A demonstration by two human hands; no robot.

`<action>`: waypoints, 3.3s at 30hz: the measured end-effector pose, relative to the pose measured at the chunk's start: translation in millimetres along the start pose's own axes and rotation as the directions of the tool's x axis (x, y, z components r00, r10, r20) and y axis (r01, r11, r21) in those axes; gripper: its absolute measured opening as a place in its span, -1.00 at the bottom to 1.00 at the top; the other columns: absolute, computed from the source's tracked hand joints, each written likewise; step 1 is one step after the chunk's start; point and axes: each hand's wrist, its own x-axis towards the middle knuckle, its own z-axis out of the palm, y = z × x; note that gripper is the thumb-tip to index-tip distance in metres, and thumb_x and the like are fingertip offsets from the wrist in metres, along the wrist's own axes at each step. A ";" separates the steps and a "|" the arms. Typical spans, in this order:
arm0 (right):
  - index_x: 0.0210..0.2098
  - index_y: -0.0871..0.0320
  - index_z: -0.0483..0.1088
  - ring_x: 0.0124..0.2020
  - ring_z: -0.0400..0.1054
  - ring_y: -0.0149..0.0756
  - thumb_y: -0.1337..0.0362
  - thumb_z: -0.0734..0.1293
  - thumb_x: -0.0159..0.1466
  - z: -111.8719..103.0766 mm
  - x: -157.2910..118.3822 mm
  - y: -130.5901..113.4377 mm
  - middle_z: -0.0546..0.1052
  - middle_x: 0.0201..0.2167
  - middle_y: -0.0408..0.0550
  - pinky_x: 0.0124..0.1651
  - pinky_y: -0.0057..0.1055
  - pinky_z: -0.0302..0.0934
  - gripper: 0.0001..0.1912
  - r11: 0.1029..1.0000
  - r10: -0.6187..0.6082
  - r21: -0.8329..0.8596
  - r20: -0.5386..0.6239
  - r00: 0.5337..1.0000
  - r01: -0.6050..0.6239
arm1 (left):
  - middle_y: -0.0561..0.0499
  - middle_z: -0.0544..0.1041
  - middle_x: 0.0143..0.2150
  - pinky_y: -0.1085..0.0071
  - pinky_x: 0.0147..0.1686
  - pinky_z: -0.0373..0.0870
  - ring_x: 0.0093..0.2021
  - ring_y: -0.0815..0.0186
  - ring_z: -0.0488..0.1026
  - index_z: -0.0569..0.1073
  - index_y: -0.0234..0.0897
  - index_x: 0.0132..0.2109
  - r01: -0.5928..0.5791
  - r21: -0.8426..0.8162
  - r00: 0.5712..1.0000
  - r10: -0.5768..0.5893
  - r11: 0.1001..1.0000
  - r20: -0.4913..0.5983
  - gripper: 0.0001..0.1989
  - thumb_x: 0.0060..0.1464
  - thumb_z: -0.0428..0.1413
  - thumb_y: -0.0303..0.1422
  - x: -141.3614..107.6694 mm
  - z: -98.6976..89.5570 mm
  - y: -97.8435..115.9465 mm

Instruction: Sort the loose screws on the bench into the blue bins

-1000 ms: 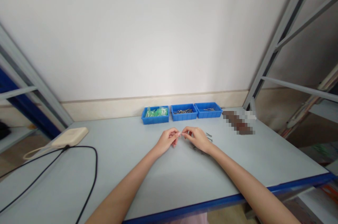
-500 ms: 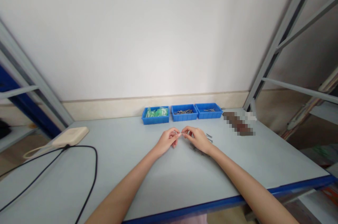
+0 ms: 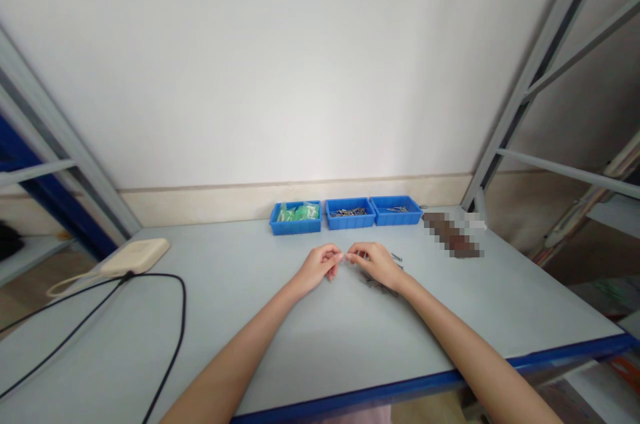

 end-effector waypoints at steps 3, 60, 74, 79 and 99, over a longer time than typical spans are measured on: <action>-0.48 0.17 0.43 -0.49 0.32 -0.39 0.15 0.15 0.27 -7.0 0.2 1.9 0.50 -0.52 -0.13 -0.38 -0.50 0.10 -0.66 0.998 -0.019 0.066 0.110 0.994 0.012 | 0.13 0.30 -0.68 0.54 -0.62 0.21 -0.67 0.47 0.25 0.30 -0.33 -0.48 0.002 -0.003 1.000 -0.002 1.000 -0.002 -0.66 0.03 0.02 -0.12 0.4 -0.4 -1.6; -0.31 0.14 0.36 -0.25 0.32 -0.28 0.25 0.19 0.28 11.1 3.0 -4.9 0.50 -0.33 -0.09 -0.07 -0.28 -0.05 -0.85 0.925 -0.129 -0.371 -0.106 0.986 0.081 | 0.13 0.34 -0.61 0.53 -0.60 0.19 -0.65 0.47 0.26 0.33 -0.32 -0.39 0.013 0.073 1.000 -0.014 0.997 0.011 -0.71 0.01 0.03 -0.15 7.1 -10.8 -21.4; -0.34 0.16 0.42 -0.34 0.35 -0.35 0.19 0.09 0.33 11.9 1.2 -1.3 0.53 -0.38 -0.09 -0.17 -0.38 0.01 -0.68 0.974 -0.063 -0.223 -0.068 0.996 0.046 | 0.13 0.30 -0.67 0.52 -0.59 0.19 -0.64 0.45 0.25 0.34 -0.33 -0.45 -0.013 0.067 1.000 0.012 0.998 0.016 -0.68 0.01 0.03 -0.12 1.7 -7.0 -9.2; -0.26 0.14 0.42 -0.28 0.36 -0.33 0.21 0.15 0.30 10.9 0.6 0.9 0.53 -0.32 -0.09 -0.14 -0.38 0.02 -0.76 0.984 -0.056 -0.173 -0.089 0.994 0.040 | 0.14 0.30 -0.67 0.52 -0.62 0.19 -0.66 0.45 0.25 0.34 -0.33 -0.43 0.001 0.042 1.000 -0.001 0.999 0.002 -0.69 -0.01 0.05 -0.12 3.2 -5.2 -10.3; -0.45 0.17 0.39 -0.39 0.34 -0.35 0.18 0.09 0.33 9.9 -2.2 -1.3 0.50 -0.48 -0.12 -0.18 -0.38 0.01 -0.64 0.974 -0.052 -0.221 -0.039 0.998 0.043 | 0.12 0.30 -0.67 0.53 -0.60 0.20 -0.65 0.46 0.25 0.32 -0.33 -0.49 -0.028 0.046 1.000 0.029 0.999 -0.004 -0.65 0.05 -0.01 -0.12 2.3 -4.4 -11.5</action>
